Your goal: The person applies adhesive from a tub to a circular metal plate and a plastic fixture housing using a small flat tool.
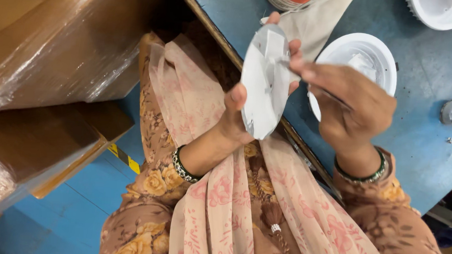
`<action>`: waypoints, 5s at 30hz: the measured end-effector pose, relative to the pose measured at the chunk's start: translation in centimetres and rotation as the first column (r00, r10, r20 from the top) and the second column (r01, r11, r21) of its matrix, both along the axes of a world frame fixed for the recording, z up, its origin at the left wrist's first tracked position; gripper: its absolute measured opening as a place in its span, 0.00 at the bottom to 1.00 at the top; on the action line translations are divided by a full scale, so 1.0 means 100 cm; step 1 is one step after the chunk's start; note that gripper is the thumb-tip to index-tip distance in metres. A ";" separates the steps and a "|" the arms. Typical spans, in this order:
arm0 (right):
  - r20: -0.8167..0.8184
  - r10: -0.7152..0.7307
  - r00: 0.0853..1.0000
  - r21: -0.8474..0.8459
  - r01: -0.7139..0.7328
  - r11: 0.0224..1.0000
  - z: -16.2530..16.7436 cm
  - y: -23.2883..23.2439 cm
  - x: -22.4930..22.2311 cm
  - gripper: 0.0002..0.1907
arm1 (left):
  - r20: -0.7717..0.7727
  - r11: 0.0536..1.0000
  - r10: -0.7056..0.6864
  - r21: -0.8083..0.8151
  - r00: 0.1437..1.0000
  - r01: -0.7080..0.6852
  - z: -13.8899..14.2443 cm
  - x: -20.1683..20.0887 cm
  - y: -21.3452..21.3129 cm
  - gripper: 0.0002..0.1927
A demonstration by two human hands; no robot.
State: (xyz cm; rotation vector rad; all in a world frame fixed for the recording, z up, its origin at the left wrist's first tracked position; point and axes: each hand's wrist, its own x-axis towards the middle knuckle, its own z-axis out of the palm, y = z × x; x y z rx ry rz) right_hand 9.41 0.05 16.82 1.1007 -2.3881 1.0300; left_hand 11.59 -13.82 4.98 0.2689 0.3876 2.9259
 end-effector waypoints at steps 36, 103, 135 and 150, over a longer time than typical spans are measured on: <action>-0.167 -0.066 0.984 0.146 0.091 0.985 -0.001 -0.036 0.022 0.16 | -0.039 0.992 0.079 -0.094 0.996 -0.082 0.032 0.003 -0.008 0.73; 0.150 -0.220 0.964 0.025 0.219 0.975 -0.025 -0.014 0.030 0.09 | -0.113 0.852 0.177 -0.479 0.978 -0.210 0.023 0.015 -0.012 0.75; 0.269 -0.261 0.927 -0.072 0.289 0.955 -0.007 -0.021 0.012 0.07 | -0.336 0.699 0.228 -0.597 0.914 -0.394 0.026 0.018 -0.035 0.77; 0.172 -0.174 0.970 -0.046 0.185 0.982 0.006 -0.030 0.027 0.07 | -0.435 0.575 0.274 -0.641 0.858 -0.508 -0.006 0.019 -0.024 0.75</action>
